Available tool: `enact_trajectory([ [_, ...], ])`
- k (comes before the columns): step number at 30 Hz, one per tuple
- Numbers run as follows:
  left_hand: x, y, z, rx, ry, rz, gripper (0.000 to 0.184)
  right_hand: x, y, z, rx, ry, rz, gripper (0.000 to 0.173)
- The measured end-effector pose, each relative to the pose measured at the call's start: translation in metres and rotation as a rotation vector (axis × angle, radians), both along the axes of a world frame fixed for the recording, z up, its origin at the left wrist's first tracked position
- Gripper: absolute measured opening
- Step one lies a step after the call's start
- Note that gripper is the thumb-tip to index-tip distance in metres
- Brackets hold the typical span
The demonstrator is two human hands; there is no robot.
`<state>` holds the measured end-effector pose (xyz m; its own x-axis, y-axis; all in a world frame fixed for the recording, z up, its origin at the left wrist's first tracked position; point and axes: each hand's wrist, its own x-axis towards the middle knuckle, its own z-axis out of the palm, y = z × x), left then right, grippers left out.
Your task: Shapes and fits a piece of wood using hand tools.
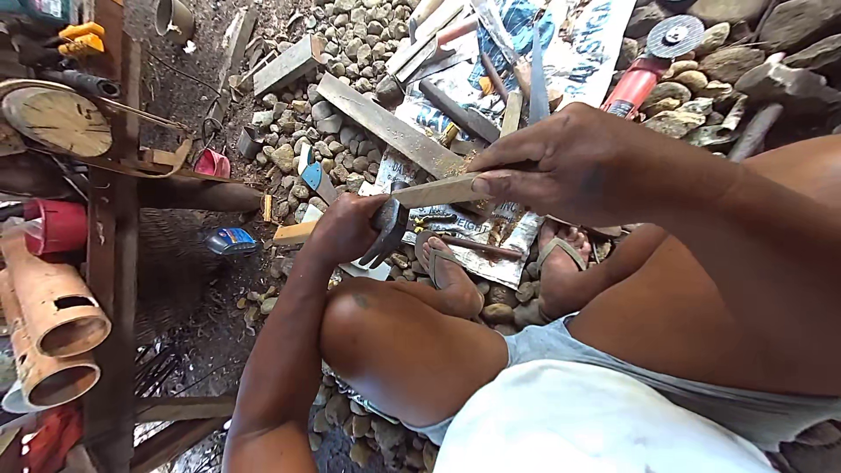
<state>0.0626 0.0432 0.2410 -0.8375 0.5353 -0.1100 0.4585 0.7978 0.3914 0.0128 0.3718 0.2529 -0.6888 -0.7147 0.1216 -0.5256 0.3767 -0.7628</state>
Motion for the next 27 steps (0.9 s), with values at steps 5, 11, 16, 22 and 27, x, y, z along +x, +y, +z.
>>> enact_trajectory([
  [5, 0.005, -0.003, -0.002, 0.015, 0.172, -0.026, 0.017, 0.027, 0.000, 0.002, -0.020, 0.227, -0.032, 0.029],
  [11, 0.005, -0.010, -0.004, -0.004, 0.356, -0.058, 0.027, 0.056, -0.005, 0.006, 0.002, 0.420, -0.065, 0.032],
  [16, 0.004, -0.013, -0.007, 0.007, 0.365, -0.013, 0.026, 0.052, -0.008, -0.001, -0.004, 0.372, -0.056, 0.036],
  [22, 0.005, -0.013, -0.009, 0.075, 0.316, 0.023, 0.027, 0.051, -0.008, -0.003, -0.042, 0.317, -0.070, 0.035],
  [27, 0.004, -0.015, -0.011, 0.159, 0.277, 0.035, 0.027, 0.053, -0.009, -0.003, -0.056, 0.294, -0.063, 0.036],
])
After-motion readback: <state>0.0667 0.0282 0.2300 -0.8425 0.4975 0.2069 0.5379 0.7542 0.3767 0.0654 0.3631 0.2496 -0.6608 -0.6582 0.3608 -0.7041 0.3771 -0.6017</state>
